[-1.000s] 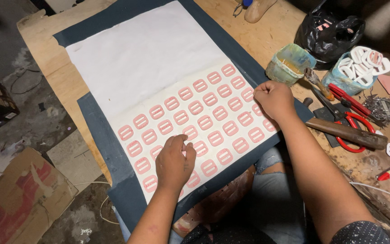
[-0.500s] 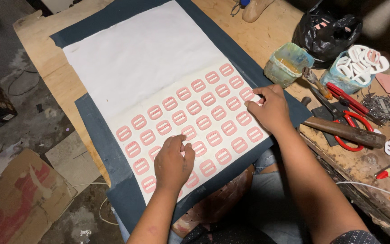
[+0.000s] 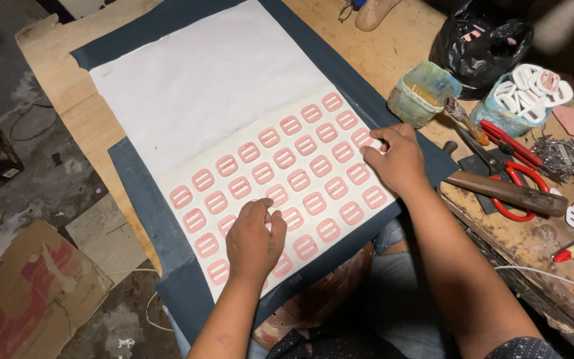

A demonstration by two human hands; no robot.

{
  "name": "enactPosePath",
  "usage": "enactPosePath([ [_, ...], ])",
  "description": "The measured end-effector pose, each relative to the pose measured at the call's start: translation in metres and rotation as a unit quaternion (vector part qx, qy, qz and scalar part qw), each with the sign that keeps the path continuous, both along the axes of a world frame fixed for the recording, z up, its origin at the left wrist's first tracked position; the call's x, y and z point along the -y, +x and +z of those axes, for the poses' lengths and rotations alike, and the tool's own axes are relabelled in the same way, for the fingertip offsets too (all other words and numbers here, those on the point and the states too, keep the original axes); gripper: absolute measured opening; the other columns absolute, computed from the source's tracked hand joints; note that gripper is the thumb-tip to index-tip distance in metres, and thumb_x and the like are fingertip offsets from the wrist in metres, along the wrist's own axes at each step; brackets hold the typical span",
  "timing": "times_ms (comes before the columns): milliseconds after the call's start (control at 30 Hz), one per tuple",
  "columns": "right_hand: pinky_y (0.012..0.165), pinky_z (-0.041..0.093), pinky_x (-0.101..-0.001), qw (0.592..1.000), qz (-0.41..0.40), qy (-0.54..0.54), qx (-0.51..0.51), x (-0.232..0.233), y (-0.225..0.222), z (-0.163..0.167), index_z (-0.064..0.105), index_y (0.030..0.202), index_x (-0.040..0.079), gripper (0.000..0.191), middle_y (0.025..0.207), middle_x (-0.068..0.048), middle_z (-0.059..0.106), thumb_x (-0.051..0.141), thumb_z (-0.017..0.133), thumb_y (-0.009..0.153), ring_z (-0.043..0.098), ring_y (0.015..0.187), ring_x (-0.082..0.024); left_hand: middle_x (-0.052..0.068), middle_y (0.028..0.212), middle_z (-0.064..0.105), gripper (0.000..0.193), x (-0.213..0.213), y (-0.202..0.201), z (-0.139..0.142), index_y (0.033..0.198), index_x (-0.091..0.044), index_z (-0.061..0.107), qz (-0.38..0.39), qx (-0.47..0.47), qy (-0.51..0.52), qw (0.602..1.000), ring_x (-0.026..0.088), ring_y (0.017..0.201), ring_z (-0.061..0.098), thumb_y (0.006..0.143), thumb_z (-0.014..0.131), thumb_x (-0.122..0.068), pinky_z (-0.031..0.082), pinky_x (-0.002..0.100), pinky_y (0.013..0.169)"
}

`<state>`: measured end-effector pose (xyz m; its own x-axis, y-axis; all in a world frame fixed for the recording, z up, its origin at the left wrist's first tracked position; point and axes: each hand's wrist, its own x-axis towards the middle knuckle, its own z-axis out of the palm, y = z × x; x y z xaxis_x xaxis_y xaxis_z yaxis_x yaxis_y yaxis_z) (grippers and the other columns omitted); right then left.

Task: The person applies a yellowish adhesive to small white plastic clips using a brush and places them onto a sheet with pink outlines. The person repeats this process for several clips, arranging them in rows on the sheet.

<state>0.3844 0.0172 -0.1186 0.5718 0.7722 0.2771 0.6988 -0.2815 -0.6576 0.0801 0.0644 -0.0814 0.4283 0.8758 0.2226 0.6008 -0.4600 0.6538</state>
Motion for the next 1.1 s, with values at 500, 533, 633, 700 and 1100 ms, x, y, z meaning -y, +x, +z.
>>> enactPosePath([
  [500,0.077,0.051,-0.034,0.999,-0.021,0.005,-0.024,0.002,-0.008,0.008,0.076,0.114,0.009,0.036,0.1,-0.009,0.06,0.024,0.083,0.082,0.062,0.087,-0.02,0.009,0.091,0.071,0.023,0.001,-0.001,0.006,0.105,-0.004,0.069,0.014,0.0,-0.033,0.999,0.026,0.066,0.069,0.087,0.064,-0.018,0.055,0.04,0.062],
  [533,0.077,0.051,-0.0341,1.0,-0.02,0.01,-0.022,0.001,-0.009,0.008,0.077,0.112,0.009,0.034,0.099,-0.009,0.06,0.024,0.083,0.082,0.062,0.088,-0.02,0.01,0.091,0.071,0.023,0.001,0.0,0.006,0.104,-0.003,0.069,0.012,0.002,-0.019,1.0,0.026,0.068,0.069,0.087,0.065,-0.018,0.055,0.04,0.062],
  [633,0.077,0.051,-0.0346,1.0,-0.014,0.019,-0.007,-0.002,-0.01,0.006,0.078,0.111,0.009,0.031,0.099,-0.01,0.06,0.023,0.082,0.083,0.062,0.089,-0.022,0.01,0.089,0.07,0.023,0.001,0.0,0.006,0.104,-0.003,0.069,0.006,0.003,0.006,1.0,0.026,0.073,0.069,0.087,0.065,-0.018,0.055,0.04,0.063],
  [700,0.078,0.051,-0.0349,1.0,-0.007,0.024,0.004,-0.002,-0.009,0.005,0.077,0.111,0.009,0.031,0.101,-0.01,0.061,0.022,0.081,0.084,0.062,0.09,-0.023,0.01,0.088,0.07,0.023,0.001,-0.001,0.005,0.104,-0.003,0.069,0.006,-0.001,0.001,1.0,0.027,0.073,0.069,0.087,0.065,-0.018,0.055,0.04,0.063],
  [1100,0.086,0.051,-0.0361,0.998,0.041,0.033,-0.031,0.001,-0.012,0.01,0.077,0.112,0.012,0.022,0.111,-0.01,0.057,0.017,0.07,0.092,0.06,0.1,-0.026,0.011,0.09,0.071,0.024,0.001,0.0,0.002,0.106,-0.003,0.07,0.004,-0.005,-0.005,1.0,0.027,0.075,0.07,0.087,0.064,-0.017,0.055,0.04,0.064],
])
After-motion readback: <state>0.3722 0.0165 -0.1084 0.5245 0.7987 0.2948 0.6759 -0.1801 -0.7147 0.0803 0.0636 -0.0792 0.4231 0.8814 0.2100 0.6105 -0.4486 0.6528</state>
